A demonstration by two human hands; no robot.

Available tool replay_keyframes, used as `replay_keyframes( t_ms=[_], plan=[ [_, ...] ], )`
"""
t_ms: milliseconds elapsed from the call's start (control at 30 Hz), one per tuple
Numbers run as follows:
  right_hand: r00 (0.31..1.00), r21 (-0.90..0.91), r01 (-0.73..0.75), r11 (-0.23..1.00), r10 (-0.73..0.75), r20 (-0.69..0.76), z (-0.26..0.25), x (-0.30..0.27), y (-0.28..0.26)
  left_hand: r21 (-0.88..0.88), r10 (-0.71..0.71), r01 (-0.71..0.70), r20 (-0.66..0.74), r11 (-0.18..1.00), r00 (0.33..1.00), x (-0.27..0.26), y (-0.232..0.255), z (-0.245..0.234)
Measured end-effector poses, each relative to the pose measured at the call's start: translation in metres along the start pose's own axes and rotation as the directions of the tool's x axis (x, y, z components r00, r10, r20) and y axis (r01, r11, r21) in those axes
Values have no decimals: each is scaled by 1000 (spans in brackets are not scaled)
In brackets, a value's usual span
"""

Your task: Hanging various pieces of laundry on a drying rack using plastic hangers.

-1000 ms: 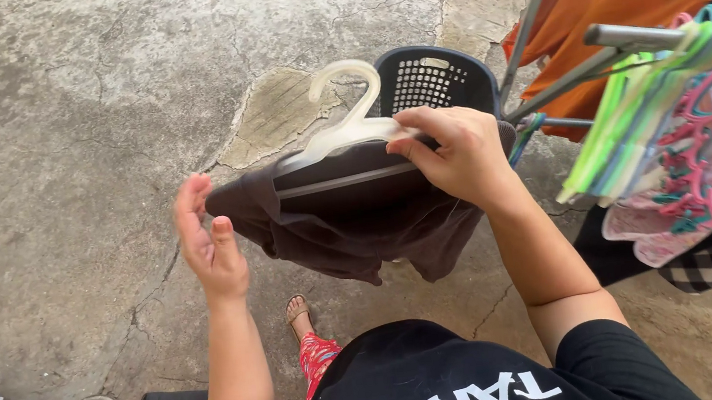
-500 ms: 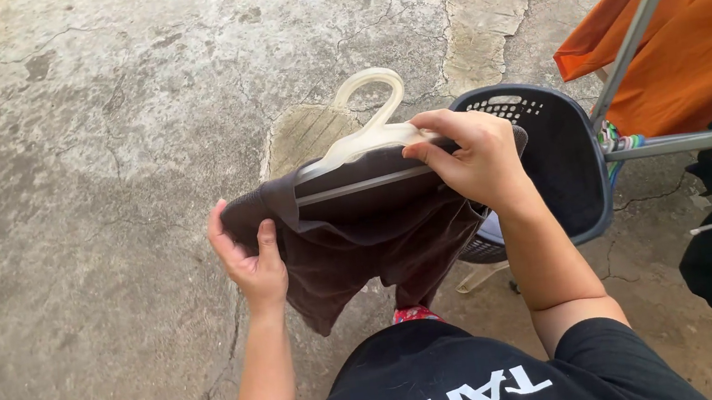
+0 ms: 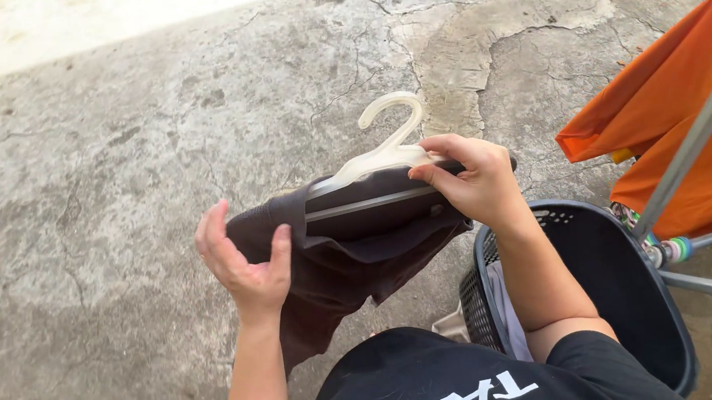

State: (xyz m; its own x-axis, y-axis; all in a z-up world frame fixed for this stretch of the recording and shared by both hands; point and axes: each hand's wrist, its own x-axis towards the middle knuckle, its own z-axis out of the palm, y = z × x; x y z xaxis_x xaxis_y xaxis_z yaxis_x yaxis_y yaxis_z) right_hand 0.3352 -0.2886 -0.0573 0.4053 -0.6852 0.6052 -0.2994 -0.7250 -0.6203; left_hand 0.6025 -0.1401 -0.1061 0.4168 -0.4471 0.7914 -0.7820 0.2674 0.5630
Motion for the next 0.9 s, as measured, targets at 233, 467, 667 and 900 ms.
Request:
replay_keyframes(
  t_ms=[233, 467, 667, 900],
  plan=[
    [988, -187, -108, 976, 86, -125, 16, 82, 70, 15, 335, -363, 348, 932, 876, 110, -68, 132],
    [945, -394, -222, 892, 97, -312, 15, 130, 154, -336, 446, -317, 444, 887, 777, 174, -130, 305],
    [856, -394, -399, 828, 183, -483, -27, 163, 238, -480, 527, -323, 384, 815, 758, 213, -121, 466],
    [778, -395, -507, 767, 210, -592, -96, 181, 344, -594, 597, -313, 371, 741, 711, 219, -86, 644]
  ],
)
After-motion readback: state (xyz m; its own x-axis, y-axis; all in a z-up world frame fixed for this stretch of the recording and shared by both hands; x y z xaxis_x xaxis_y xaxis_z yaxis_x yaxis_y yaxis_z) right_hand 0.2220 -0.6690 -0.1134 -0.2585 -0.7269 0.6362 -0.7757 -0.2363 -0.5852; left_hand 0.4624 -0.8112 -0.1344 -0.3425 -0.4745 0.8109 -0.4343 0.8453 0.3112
